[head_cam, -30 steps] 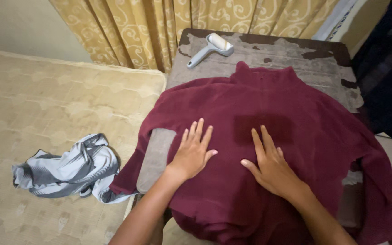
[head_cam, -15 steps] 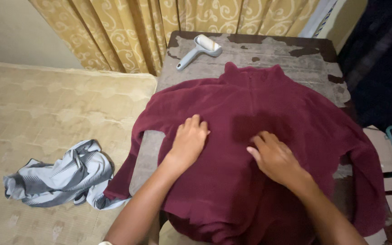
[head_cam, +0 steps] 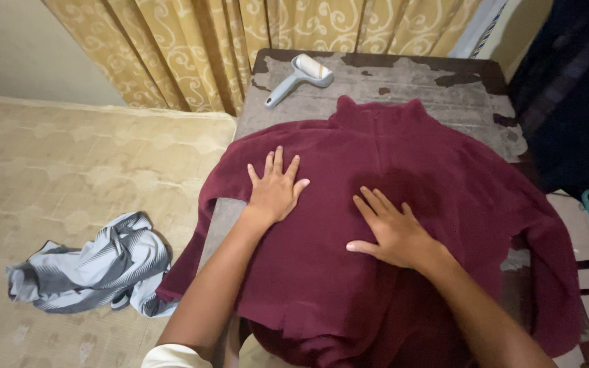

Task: The person uses a lint roller on a blue plaid shirt laid on a table, then places the shirt on a hanger and hangs it on a rack. Next, the person lays a maroon sweater on the table and smooths it out.

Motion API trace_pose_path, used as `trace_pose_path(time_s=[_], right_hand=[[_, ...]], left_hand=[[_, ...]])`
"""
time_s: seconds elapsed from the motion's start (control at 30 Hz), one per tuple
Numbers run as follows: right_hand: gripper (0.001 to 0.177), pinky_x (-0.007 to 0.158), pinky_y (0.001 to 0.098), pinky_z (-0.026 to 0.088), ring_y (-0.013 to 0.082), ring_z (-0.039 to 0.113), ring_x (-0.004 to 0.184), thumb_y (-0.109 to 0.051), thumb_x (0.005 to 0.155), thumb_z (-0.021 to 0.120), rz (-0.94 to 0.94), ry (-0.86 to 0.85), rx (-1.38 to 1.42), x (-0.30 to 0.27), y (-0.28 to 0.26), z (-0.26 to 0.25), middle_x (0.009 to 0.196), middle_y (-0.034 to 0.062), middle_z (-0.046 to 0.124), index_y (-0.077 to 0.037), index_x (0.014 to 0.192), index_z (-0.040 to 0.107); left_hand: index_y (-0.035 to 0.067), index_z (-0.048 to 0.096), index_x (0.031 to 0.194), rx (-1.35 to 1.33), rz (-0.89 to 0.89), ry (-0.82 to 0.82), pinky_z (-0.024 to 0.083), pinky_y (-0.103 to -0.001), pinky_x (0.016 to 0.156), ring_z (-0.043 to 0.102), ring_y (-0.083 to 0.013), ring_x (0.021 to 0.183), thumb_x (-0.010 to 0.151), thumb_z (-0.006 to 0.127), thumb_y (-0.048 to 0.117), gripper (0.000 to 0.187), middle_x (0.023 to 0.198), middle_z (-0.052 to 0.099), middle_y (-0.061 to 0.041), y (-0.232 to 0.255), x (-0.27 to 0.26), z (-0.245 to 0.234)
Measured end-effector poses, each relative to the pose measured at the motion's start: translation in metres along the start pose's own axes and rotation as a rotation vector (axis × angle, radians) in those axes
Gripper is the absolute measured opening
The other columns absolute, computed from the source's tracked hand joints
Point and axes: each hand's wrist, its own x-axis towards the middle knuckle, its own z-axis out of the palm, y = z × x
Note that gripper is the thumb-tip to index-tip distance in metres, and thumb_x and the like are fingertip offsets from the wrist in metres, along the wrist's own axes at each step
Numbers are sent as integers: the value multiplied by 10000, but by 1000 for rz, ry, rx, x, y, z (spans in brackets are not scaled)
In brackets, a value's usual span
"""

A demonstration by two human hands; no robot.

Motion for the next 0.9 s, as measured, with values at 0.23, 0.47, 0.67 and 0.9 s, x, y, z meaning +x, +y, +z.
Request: trace_pose_path(time_s=[0.23,0.47,0.67,0.9], right_hand=[[474,1123,511,372,359,437,1410,-281,1003,545,-187,481,121,50,-1,-8,1495,196,483,-33,1408,541],[535,1112,545,359,419,407,1428,-282,1009,591,-343,628,75,121,22,9,1526,252,451,30,1435,507],[465,1013,522,464,401,546,1287,-248,997,599,-176,681,105,147,44,4,1420,221,565,27,1369,553],[332,941,507,514,453,633,1091,-109,948,645,-79,838,375,188,75,-22,1211,242,657,-7,1264,632]], left_hand=[[-16,632,1299,-68,286,435,422,-548,1123,487,-373,1371,932,555,54,381,1449,532,-225,6,54,36],[65,674,1222,-62,315,446,386,-551,1075,491,-371,1343,864,598,100,367,1413,548,-212,-2,108,56],[10,619,1326,10,101,440,402,-559,1028,519,-358,1276,933,599,165,423,1420,556,-206,-12,126,66],[73,686,1153,-93,-1,401,407,-589,956,525,-382,1201,959,641,195,234,1307,599,-175,-4,144,50]])
